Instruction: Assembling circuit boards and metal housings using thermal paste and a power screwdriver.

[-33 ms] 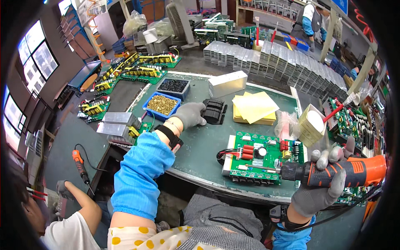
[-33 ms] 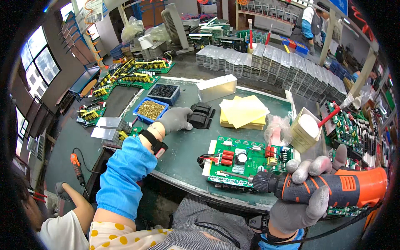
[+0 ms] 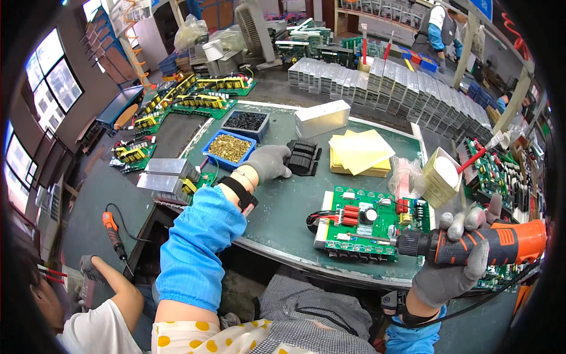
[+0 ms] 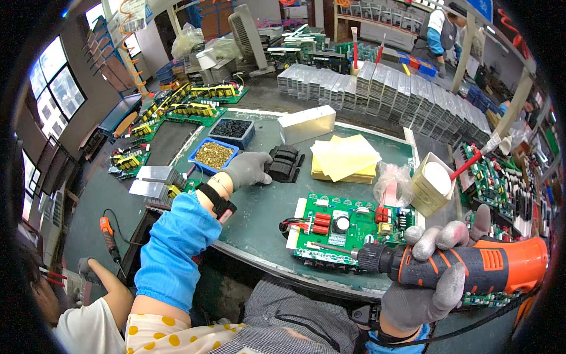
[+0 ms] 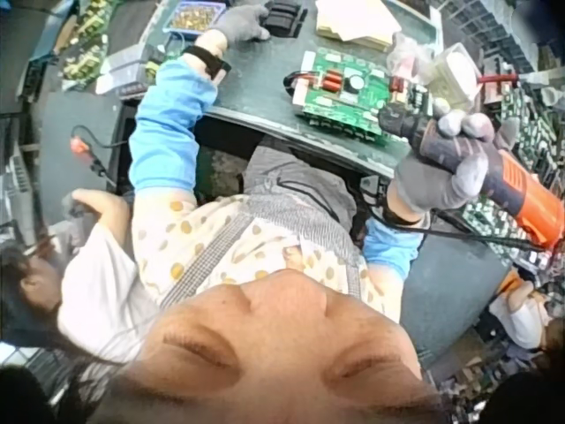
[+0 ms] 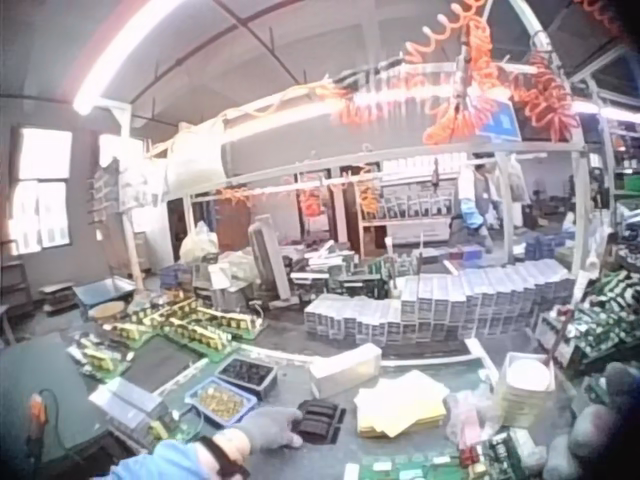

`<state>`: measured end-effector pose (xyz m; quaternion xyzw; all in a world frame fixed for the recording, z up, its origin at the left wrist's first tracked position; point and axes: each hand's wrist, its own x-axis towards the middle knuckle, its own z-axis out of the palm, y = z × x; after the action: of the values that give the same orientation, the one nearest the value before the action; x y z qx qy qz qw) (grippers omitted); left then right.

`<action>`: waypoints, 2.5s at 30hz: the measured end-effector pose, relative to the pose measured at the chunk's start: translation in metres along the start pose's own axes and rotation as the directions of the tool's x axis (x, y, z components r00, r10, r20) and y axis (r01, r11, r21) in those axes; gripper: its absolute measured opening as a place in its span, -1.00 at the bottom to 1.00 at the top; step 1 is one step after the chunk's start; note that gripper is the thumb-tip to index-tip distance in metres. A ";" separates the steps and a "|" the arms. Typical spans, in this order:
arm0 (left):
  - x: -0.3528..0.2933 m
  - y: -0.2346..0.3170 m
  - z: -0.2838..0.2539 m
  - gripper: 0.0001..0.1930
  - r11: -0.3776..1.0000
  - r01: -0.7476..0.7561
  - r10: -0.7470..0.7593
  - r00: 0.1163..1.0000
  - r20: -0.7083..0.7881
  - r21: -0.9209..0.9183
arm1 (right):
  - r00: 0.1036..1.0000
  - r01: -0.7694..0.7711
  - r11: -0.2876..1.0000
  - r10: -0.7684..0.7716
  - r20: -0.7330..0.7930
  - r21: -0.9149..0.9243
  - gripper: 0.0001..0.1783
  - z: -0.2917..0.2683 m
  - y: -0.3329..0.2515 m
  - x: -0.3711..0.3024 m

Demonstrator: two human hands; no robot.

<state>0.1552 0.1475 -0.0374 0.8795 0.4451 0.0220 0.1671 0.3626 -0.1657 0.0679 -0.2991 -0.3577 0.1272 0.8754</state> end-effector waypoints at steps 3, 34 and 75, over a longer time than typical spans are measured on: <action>-0.007 0.000 -0.008 -0.39 1.000 0.010 -0.009 0.998 0.055 -0.029 | 1.000 0.009 1.000 -0.010 -0.027 -0.017 -0.13 0.001 0.003 -0.001; -0.128 0.026 -0.015 -0.59 0.572 0.200 -0.110 0.980 0.167 -0.795 | 0.993 0.012 1.000 -0.013 0.118 0.005 -0.05 -0.014 -0.017 -0.007; -0.106 0.097 0.026 -0.58 0.669 -0.031 -0.034 0.997 -0.071 -0.743 | 0.980 -0.044 0.989 0.069 0.186 -0.139 -0.28 0.057 0.076 0.025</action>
<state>0.1715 0.0040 -0.0200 0.7333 0.4046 0.2358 0.4929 0.3396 -0.0704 0.0667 -0.3538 -0.4388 0.1557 0.8112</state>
